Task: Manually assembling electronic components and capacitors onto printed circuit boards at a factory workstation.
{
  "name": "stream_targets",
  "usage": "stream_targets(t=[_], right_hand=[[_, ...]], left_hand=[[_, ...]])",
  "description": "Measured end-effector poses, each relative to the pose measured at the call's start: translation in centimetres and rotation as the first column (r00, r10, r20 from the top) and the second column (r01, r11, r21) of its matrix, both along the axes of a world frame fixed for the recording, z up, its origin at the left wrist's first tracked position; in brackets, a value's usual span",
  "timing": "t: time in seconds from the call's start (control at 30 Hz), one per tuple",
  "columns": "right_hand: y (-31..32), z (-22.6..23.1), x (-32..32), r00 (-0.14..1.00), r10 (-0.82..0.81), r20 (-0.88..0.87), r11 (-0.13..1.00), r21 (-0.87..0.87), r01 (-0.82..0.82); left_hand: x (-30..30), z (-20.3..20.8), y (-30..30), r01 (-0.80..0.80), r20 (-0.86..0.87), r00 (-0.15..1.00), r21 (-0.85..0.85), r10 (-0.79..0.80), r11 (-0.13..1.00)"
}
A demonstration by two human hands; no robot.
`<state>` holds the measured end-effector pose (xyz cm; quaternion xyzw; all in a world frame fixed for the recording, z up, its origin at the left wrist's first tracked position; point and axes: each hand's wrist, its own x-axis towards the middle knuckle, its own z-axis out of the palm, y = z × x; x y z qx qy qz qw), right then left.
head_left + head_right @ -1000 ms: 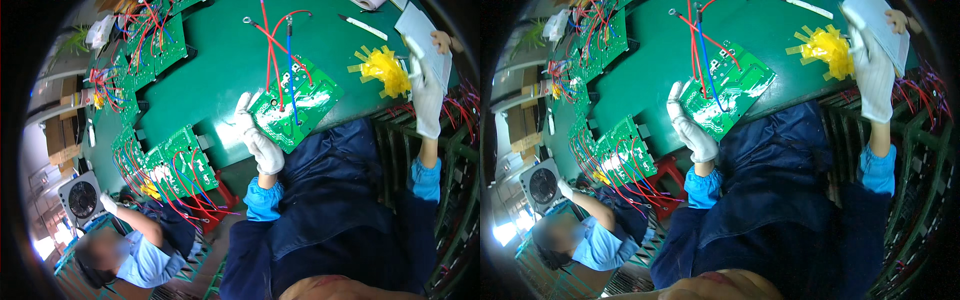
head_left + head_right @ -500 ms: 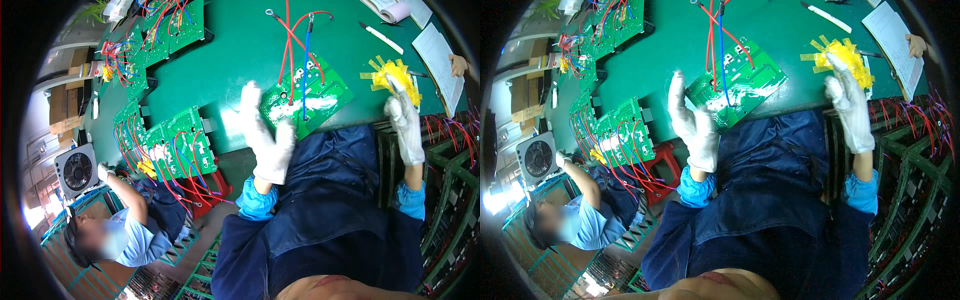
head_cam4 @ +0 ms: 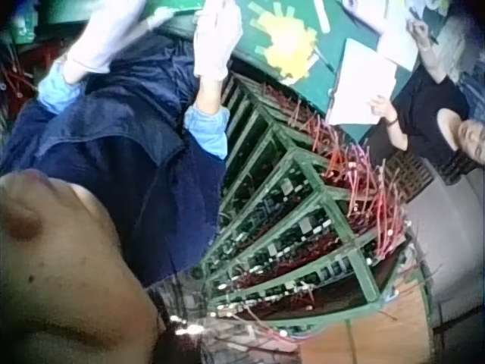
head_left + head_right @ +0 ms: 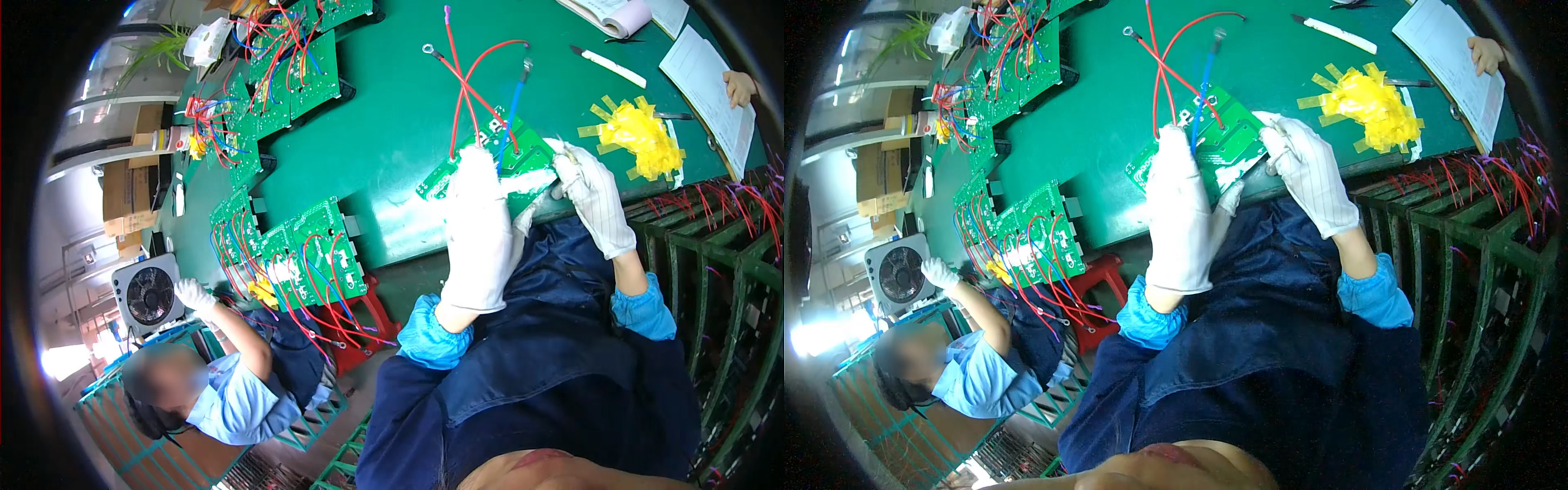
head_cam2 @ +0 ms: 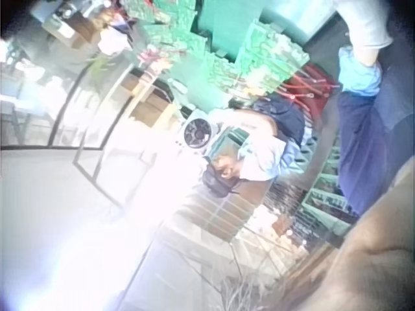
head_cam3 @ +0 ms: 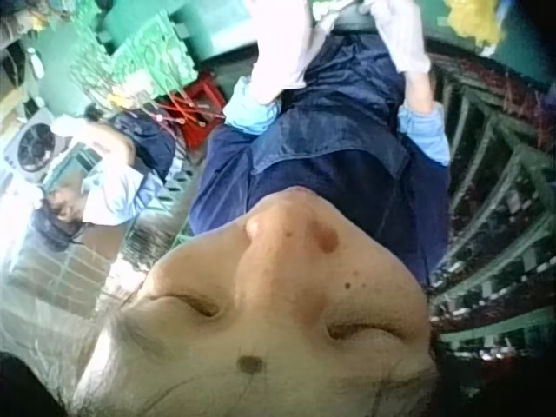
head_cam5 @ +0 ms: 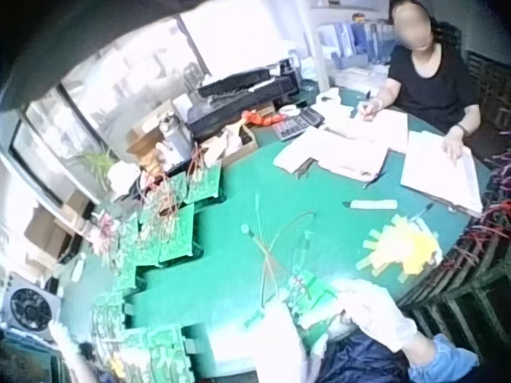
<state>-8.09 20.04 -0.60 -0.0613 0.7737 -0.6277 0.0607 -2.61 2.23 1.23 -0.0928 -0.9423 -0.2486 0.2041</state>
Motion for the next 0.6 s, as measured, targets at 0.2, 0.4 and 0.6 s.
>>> stream_targets(t=[0.2,0.4,0.6], right_hand=[[0.4,1.0,0.4,0.998,0.049,0.039,0.997,0.052,-0.051],[2.1,3.5,-0.4,0.997,-0.067,0.031,0.997,-0.043,0.068],[0.4,2.6,0.3,0.993,-0.095,-0.074,0.995,-0.033,0.093]], left_hand=[[-1.5,-0.1,0.7,-0.015,-0.030,1.000,-0.491,0.000,0.871],[-2.5,4.2,-4.1,0.066,0.049,0.995,0.264,-0.082,0.962],[-3.4,-0.3,-8.5,-0.359,0.461,0.865,0.845,-0.199,0.396]])
